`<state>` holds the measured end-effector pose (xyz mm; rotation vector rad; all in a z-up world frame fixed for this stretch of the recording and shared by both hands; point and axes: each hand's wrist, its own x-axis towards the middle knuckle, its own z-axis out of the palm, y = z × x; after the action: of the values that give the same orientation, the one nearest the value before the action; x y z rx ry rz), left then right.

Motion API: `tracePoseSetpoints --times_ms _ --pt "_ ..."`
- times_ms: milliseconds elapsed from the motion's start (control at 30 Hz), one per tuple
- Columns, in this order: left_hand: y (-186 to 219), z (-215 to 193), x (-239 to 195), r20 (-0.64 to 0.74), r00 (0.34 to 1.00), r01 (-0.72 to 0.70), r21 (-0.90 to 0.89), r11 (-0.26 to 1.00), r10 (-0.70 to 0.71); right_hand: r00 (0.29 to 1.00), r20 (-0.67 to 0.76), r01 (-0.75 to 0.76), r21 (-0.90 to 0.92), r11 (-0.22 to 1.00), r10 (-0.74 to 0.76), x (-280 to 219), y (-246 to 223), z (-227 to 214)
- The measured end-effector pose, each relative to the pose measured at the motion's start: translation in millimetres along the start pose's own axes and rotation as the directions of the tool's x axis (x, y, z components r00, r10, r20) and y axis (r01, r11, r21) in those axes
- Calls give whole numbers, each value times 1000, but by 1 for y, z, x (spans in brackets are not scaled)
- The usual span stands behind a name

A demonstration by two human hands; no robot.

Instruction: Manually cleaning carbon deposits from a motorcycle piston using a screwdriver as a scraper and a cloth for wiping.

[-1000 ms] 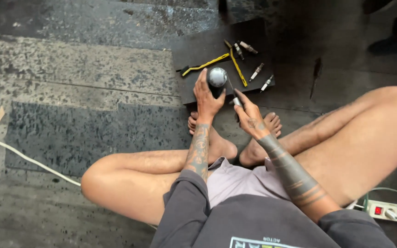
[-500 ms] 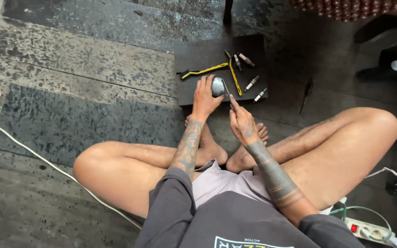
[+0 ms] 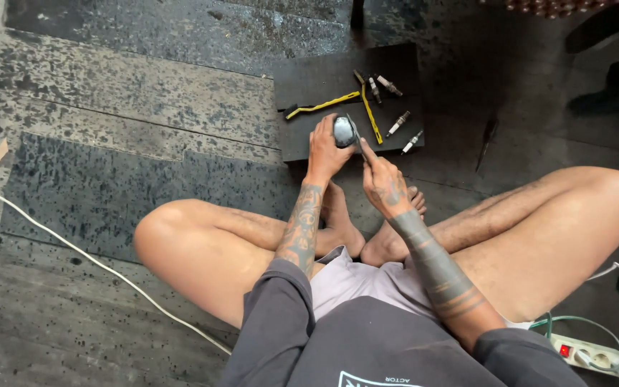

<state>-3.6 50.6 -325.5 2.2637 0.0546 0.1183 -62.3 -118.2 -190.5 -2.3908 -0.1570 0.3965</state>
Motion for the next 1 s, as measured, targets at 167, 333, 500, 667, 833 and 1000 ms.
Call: tracePoseSetpoints --times_ms 167,333,500,667,833,1000 --pt "-2 1 0 16 1000 3 2 1000 -3 1000 -9 -9 -82 997 8 1 3 -1" --pt "-5 4 -2 8 1000 21 9 1000 -21 999 -34 20 -194 981 -27 13 13 8" --pt "0 -1 0 10 1000 7 19 1000 -8 998 -48 30 -195 980 -40 -1 13 2" --pt "5 -3 -2 -2 1000 -2 25 1000 2 997 -49 50 -212 976 -62 19 12 7" --pt "-4 3 0 -24 999 -26 32 999 27 999 -30 6 -192 981 -12 0 9 0" --pt "3 -2 1 -54 996 -62 36 997 64 987 -112 88 -238 967 -118 25 10 12"
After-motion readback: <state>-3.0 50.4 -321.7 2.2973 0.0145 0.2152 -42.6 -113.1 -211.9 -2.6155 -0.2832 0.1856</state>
